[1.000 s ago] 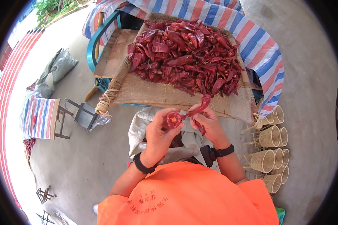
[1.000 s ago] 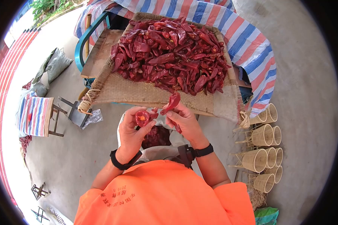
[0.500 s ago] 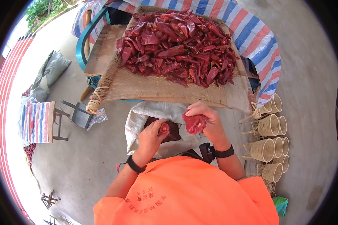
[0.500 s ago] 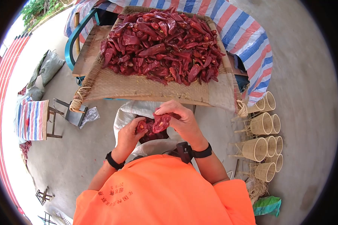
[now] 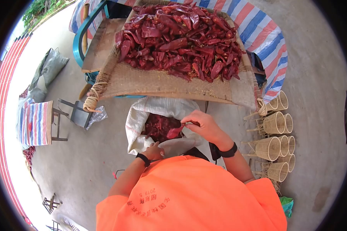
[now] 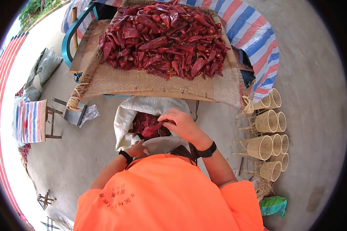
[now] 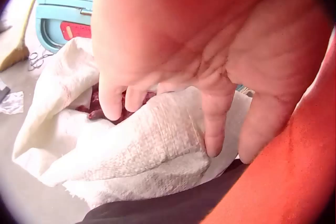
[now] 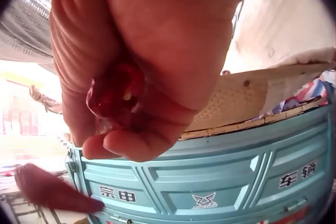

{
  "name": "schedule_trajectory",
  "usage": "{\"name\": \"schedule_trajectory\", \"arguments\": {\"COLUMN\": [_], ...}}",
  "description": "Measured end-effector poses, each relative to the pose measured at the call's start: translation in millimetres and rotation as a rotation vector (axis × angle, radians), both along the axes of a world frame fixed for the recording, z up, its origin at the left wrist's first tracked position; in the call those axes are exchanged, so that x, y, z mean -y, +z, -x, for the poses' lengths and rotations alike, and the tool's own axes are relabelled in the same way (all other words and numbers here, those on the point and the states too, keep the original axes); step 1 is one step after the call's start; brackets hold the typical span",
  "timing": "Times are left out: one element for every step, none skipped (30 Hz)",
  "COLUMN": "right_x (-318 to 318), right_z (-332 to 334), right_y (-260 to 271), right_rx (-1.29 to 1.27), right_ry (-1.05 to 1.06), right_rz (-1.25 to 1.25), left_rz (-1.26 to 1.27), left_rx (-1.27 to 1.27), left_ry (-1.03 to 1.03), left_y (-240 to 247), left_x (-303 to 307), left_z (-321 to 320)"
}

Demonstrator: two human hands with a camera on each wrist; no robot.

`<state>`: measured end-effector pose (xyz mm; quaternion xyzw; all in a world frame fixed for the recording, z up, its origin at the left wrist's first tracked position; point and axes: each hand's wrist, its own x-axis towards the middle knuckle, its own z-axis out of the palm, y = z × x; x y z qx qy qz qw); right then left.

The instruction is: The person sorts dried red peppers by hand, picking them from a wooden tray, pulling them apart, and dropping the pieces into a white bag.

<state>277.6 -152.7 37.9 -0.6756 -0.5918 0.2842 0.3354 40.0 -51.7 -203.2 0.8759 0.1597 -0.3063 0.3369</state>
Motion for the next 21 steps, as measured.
{"name": "schedule_trajectory", "arguments": {"right_x": [2.8, 5.6, 6.3, 7.1, 7.2, 7.5, 8.6, 8.5, 7.6, 6.8, 5.4, 4.8, 4.0, 2.9, 2.0, 1.0, -2.2, -5.1, -8.3, -11.0, -16.0], "right_z": [-0.4, -0.4, 0.7, 1.1, 1.9, 2.5, 3.4, 4.9, 6.4, 8.2, 9.1, 7.6, 7.4, 10.9, 15.2, 18.8, 15.3, 12.8, 11.6, 2.2, -11.4], "right_y": [-9.3, -18.1, -20.3, -20.3, -19.0, -17.3, -16.5, -16.4, -16.2, -11.4, -2.6, 3.7, 2.5, -2.0, -4.4, -2.3, 2.0, 7.0, 14.0, 26.7, 43.1], "right_rx": [0.015, 0.031, 0.048, -0.084, -0.215, -0.347, -0.393, -0.439, -0.485, -0.443, -0.398, -0.347, -0.374, -0.399, -0.426, -0.374, -0.236, -0.099, 0.036, -0.107, -0.062], "right_ry": [-0.017, -0.034, -0.051, -0.085, -0.121, -0.160, -0.178, -0.194, -0.208, -0.165, -0.124, -0.087, -0.060, -0.033, -0.007, 0.013, -0.012, -0.036, -0.058, -0.223, -0.350], "right_rz": [0.023, 0.045, 0.067, 0.117, 0.165, 0.213, 0.150, 0.086, 0.020, 0.004, -0.016, -0.038, -0.032, -0.026, -0.021, 0.043, -0.072, -0.184, -0.295, -0.251, -0.270], "left_rz": [-0.017, -0.035, -0.022, -0.010, 0.033, 0.076, 0.169, 0.261, 0.352, 0.433, 0.511, 0.588, 0.525, 0.460, 0.394, 0.355, 0.339, 0.325, 0.312, 0.337, 0.423], "left_rx": [0.031, 0.063, 0.072, 0.080, 0.066, 0.052, 0.101, 0.149, 0.197, 0.212, 0.228, 0.249, 0.338, 0.428, 0.515, 0.598, 0.602, 0.605, 0.606, 0.576, 0.495], "left_ry": [0.001, 0.002, 0.005, 0.008, 0.010, 0.010, -0.002, -0.013, -0.022, 0.034, 0.086, 0.134, 0.105, 0.074, 0.044, 0.059, 0.059, 0.061, 0.066, 0.053, 0.110], "left_y": [-7.8, -16.4, -22.1, -27.6, -33.4, -30.4, -26.9, -23.5, -12.8, 7.4, 35.8, 57.3, 66.1, 71.3, 76.8, 84.6, 84.5, 84.4, 84.0, 83.0, 82.4], "left_x": [7.4, 13.9, 16.0, 18.1, 18.2, 17.8, 17.9, 17.2, 16.2, 16.7, 16.3, 14.7, 11.9, 9.8, 8.1, 6.7, 5.2, 4.8, 5.1, 5.9, 8.4], "left_z": [5.3, 8.7, 8.1, 7.5, 5.4, 1.4, -2.1, -5.2, -7.4, -7.3, -8.2, -11.8, -13.4, -10.5, -6.1, -1.3, 1.5, 5.2, 7.6, 7.7, 10.6]}}
